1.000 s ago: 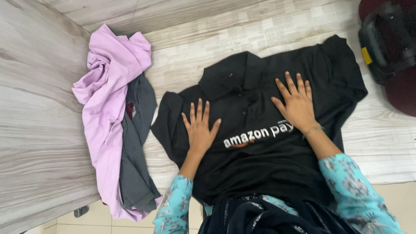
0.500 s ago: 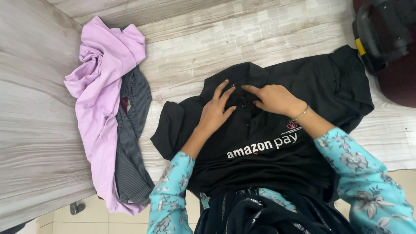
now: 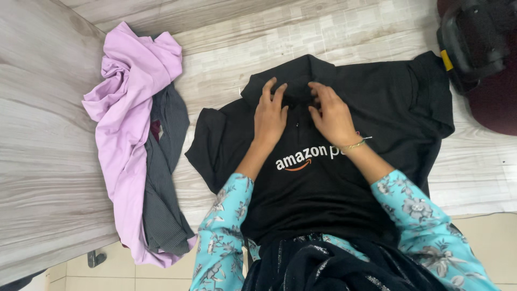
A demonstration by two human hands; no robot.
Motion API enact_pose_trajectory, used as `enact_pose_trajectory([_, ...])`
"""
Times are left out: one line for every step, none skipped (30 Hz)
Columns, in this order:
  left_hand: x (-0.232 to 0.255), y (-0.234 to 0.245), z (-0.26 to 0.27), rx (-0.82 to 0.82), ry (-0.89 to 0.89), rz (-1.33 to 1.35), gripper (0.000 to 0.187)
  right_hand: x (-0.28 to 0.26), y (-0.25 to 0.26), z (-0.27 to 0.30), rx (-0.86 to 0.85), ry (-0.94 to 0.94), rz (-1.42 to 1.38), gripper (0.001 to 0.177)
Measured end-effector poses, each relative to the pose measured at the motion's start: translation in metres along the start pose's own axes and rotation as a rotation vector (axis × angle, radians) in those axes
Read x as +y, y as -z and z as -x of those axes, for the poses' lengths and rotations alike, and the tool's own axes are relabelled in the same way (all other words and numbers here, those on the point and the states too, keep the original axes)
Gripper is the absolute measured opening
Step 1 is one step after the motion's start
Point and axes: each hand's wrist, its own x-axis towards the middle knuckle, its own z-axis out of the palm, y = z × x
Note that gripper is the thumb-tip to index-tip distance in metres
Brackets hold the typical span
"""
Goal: The person folds a light blue collared shirt and a black polo shirt, then places them into a suitcase with other garments.
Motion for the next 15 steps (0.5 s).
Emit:
enact_pose_trajectory([0.007,-0.005,0.009,-0.007,0.064,0.034,0.035,-0.004,-0.005,0.009,-0.06,-0.098,0.044,0.041])
enact_pose_trajectory([0.012,-0.01,0.018,-0.014,0.129,0.068,0.027,-0.007,-0.012,0.016,-0.12,-0.196,0.088,0.036])
enact_pose_trajectory([0.016,-0.016,0.027,-0.036,0.226,0.157,0.025,-0.008,-0.02,0.021,-0.18,-0.293,0.13,0.032])
enact_pose_trajectory([0.019,-0.022,0.036,-0.06,0.324,0.246,0.023,-0.006,-0.025,0.024,-0.231,-0.298,0.197,0.034])
enact_pose_trajectory([0.018,-0.027,0.045,-0.084,0.422,0.333,0.021,-0.004,-0.031,0.028,-0.284,-0.303,0.261,0.036])
enact_pose_trajectory([0.015,-0.029,0.053,-0.047,0.391,0.323,0.019,-0.002,-0.034,0.031,-0.336,-0.306,0.326,0.039])
enact_pose_trajectory([0.011,-0.031,0.06,-0.01,0.358,0.314,0.016,0.0,-0.035,0.034,-0.28,-0.272,0.29,0.037])
enact_pose_trajectory([0.007,-0.033,0.064,0.026,0.324,0.306,0.014,0.002,-0.035,0.037,-0.223,-0.238,0.254,0.035])
enact_pose_trajectory([0.003,-0.036,0.065,0.024,0.33,0.317,0.012,0.004,-0.033,0.041,-0.166,-0.206,0.219,0.033])
enact_pose_trajectory([0.001,-0.038,0.066,0.022,0.335,0.328,0.01,0.006,-0.032,0.044,-0.131,-0.228,0.214,0.035])
enact_pose_trajectory([0.0,-0.038,0.065,0.023,0.343,0.339,0.009,0.008,-0.031,0.046,-0.098,-0.246,0.208,0.036])
enact_pose_trajectory([0.001,-0.038,0.065,-0.009,0.359,0.311,0.008,0.009,-0.03,0.048,-0.066,-0.264,0.202,0.038])
enact_pose_trajectory([0.003,-0.037,0.064,-0.041,0.372,0.283,0.009,0.01,-0.029,0.049,-0.06,-0.321,0.161,0.039])
enact_pose_trajectory([0.006,-0.035,0.062,-0.072,0.385,0.254,0.011,0.012,-0.027,0.051,-0.055,-0.379,0.12,0.04])
enact_pose_trajectory([0.01,-0.034,0.061,-0.072,0.36,0.226,0.014,0.015,-0.025,0.052,-0.047,-0.438,0.081,0.041])
